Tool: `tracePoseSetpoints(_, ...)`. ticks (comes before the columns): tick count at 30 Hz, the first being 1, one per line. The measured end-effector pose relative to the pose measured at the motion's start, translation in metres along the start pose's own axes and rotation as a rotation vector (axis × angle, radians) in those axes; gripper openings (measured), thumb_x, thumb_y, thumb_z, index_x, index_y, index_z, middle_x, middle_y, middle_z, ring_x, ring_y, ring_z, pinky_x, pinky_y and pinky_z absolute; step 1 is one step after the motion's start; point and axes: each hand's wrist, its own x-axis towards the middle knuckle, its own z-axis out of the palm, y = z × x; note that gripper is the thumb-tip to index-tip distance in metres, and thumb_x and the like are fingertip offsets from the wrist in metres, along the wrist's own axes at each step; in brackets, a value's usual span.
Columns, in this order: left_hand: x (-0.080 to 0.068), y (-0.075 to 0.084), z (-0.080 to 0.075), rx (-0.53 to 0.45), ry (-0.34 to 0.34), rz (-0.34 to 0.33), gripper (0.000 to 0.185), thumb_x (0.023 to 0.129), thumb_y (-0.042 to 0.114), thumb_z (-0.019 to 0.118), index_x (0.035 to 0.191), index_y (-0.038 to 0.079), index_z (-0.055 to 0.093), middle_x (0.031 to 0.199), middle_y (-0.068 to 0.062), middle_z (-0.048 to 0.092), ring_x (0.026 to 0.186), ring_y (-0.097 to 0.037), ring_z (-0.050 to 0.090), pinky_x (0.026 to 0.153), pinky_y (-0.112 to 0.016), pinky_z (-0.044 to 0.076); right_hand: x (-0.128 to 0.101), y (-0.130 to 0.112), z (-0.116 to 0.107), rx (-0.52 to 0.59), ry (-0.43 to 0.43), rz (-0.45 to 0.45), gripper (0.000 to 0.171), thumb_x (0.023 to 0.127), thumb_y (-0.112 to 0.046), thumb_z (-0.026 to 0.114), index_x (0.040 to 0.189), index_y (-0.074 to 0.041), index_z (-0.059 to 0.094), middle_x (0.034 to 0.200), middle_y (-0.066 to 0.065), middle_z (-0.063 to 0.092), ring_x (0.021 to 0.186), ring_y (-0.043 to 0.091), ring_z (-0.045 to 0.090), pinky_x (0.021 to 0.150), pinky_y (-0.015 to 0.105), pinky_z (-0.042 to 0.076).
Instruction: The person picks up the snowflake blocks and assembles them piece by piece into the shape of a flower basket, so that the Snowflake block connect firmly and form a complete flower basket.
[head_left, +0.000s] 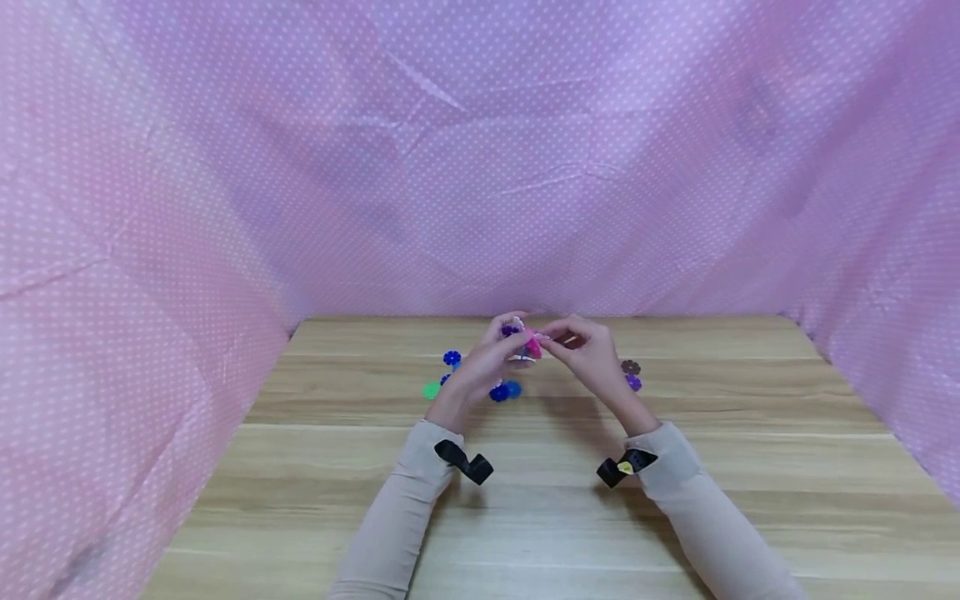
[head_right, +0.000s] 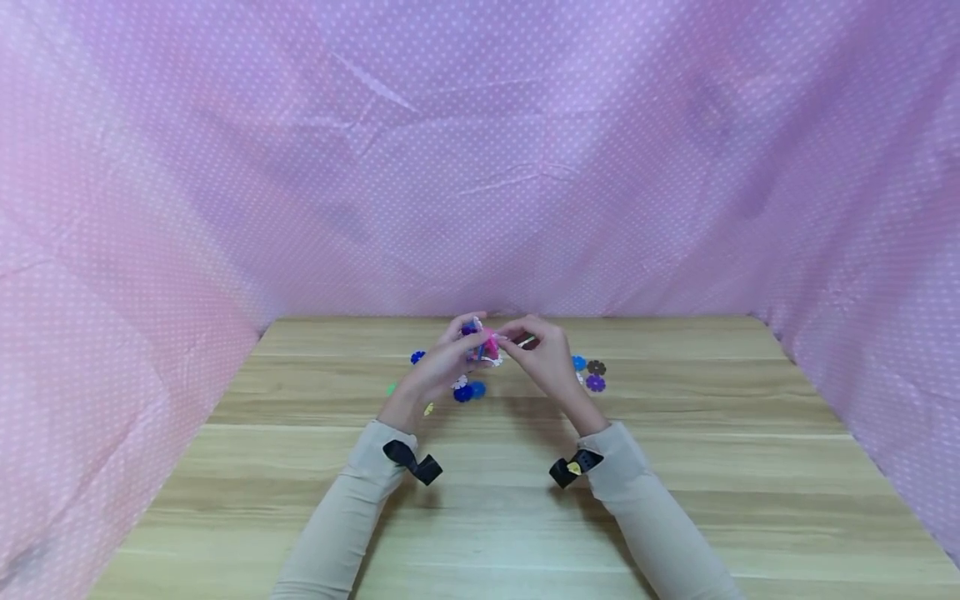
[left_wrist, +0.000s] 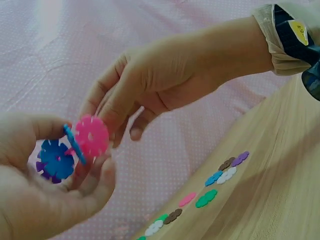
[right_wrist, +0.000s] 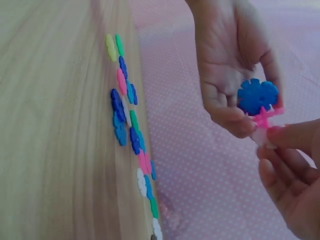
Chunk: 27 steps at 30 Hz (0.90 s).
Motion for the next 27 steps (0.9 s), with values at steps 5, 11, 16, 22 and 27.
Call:
tracePoseSetpoints(5,0.003,-0.001,-0.002,-0.031,0.128,-0.015,0.050,0.105,0.024,0.058,0.149,0.012,0.039,0.115,-0.005,0.056,0.095,-0.013,0.062,0.105,-0.039,0.050,0.006,0.006,-0.008,0.093,-0.155,0.082,0.022,0.089,-0.003,0.077,0.110,0.004,0.074,0.103,0.024,0.075,0.084,0.008,0.070,0.075,0.019,0.059)
tracePoseSetpoints(11,0.007,0.000,-0.002,-0.085,0.193,-0.020,0.045,0.106,0.025,0.053,0.148,0.013,0.046,0.109,0.000,0.057,0.089,-0.013,0.060,0.109,-0.047,0.044,0.013,0.010,-0.038,0.086,-0.264,0.140,0.030,0.092,-0.004,0.074,0.120,0.005,0.069,0.112,0.027,0.072,0.090,0.009,0.072,0.078,0.022,0.060)
tracePoseSetpoints(16,0.007,0.004,0.000,-0.120,0.195,-0.008,0.040,0.106,0.023,0.050,0.145,0.013,0.047,0.098,0.003,0.056,0.081,-0.010,0.058,0.110,-0.052,0.042,0.010,0.023,-0.078,-0.055,-0.310,0.188,0.026,0.092,-0.006,0.074,0.116,0.006,0.071,0.104,0.024,0.074,0.083,0.011,0.071,0.073,0.020,0.058)
tracePoseSetpoints(22,0.005,0.006,-0.001,-0.133,0.202,0.016,0.037,0.107,0.022,0.049,0.142,0.012,0.048,0.094,0.004,0.058,0.079,-0.010,0.060,0.096,-0.042,0.049,-0.003,0.048,-0.114,-0.303,-0.463,0.193,0.023,0.088,0.000,0.075,0.108,0.010,0.072,0.091,0.019,0.074,0.078,0.015,0.065,0.068,0.019,0.053)
tracePoseSetpoints(27,0.004,0.006,-0.005,-0.142,0.209,0.016,0.040,0.107,0.019,0.047,0.146,0.010,0.045,0.094,0.003,0.059,0.081,-0.011,0.062,0.105,-0.050,0.045,-0.017,0.069,-0.130,-0.394,-0.561,0.182,0.021,0.083,0.006,0.077,0.103,0.007,0.074,0.089,0.015,0.073,0.078,0.018,0.063,0.067,0.023,0.053)
